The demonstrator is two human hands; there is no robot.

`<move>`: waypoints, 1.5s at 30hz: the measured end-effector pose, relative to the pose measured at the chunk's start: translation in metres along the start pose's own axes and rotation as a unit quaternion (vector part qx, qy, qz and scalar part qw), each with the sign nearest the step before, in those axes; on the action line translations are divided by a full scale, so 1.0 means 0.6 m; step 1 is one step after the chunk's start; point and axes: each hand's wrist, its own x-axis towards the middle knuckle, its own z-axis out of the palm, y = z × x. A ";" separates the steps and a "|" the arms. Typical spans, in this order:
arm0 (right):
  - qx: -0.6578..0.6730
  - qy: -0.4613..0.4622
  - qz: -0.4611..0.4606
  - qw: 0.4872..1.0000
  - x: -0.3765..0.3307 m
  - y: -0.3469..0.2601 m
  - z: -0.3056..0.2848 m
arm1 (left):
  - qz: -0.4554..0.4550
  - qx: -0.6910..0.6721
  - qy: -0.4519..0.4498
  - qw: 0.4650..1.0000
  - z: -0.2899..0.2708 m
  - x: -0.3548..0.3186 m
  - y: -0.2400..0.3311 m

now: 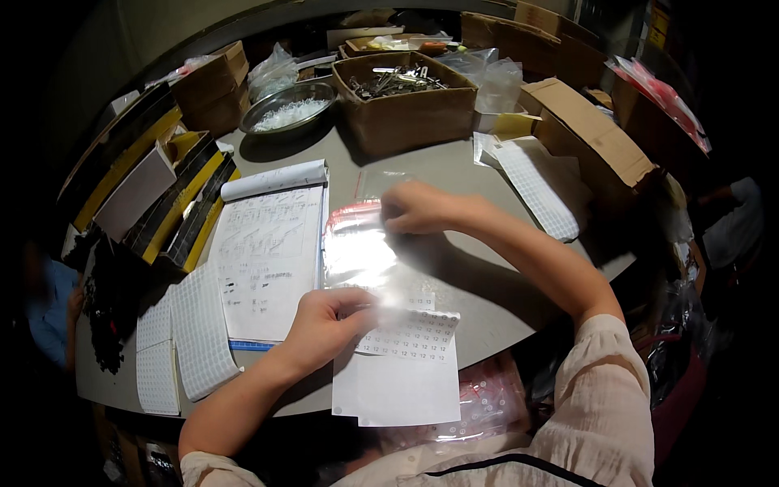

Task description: The person sits at a cluttered table and repeatedly peels small circular stickers from a grid sheet. They place the stickers into small clear plastic bags, organizing them by type or size. The person handles the sticker sheets and bags by hand, occasionally adjusting the pile of filled bags on the table.

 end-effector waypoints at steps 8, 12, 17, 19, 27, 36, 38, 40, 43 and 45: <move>0.011 -0.086 0.226 0.970 -0.069 0.016 -0.067 | -0.003 0.018 0.008 1.000 0.002 -0.005 -0.008; -0.119 -0.056 0.204 0.970 -0.101 0.015 -0.081 | -0.023 -0.012 0.002 1.000 0.000 -0.003 0.006; -0.018 -0.017 0.003 1.000 -0.084 -0.010 -0.036 | -0.006 -0.042 0.008 0.999 0.003 -0.005 -0.008; 0.091 -0.061 -0.004 0.994 -0.070 -0.026 -0.025 | -0.022 -0.040 0.002 0.999 0.001 -0.008 0.001; 0.249 -0.063 0.109 0.960 -0.058 0.062 -0.044 | 0.007 0.008 -0.005 1.000 0.004 -0.012 0.008; -0.094 0.033 -0.091 0.991 -0.041 0.005 -0.005 | 0.010 0.007 -0.013 1.000 0.003 -0.009 0.002; -0.188 0.084 -0.045 0.978 -0.044 0.008 0.006 | 0.020 0.002 -0.006 1.000 0.003 -0.010 0.003; -0.238 0.091 0.071 0.964 -0.048 0.017 0.001 | 0.025 -0.006 -0.001 1.000 0.004 -0.012 0.005; -0.253 0.015 0.204 0.946 -0.068 0.005 -0.054 | 0.016 -0.007 -0.004 1.000 0.005 -0.014 0.010; -0.286 0.018 0.177 0.941 -0.079 0.022 -0.068 | 0.012 0.008 -0.005 1.000 0.005 -0.015 0.012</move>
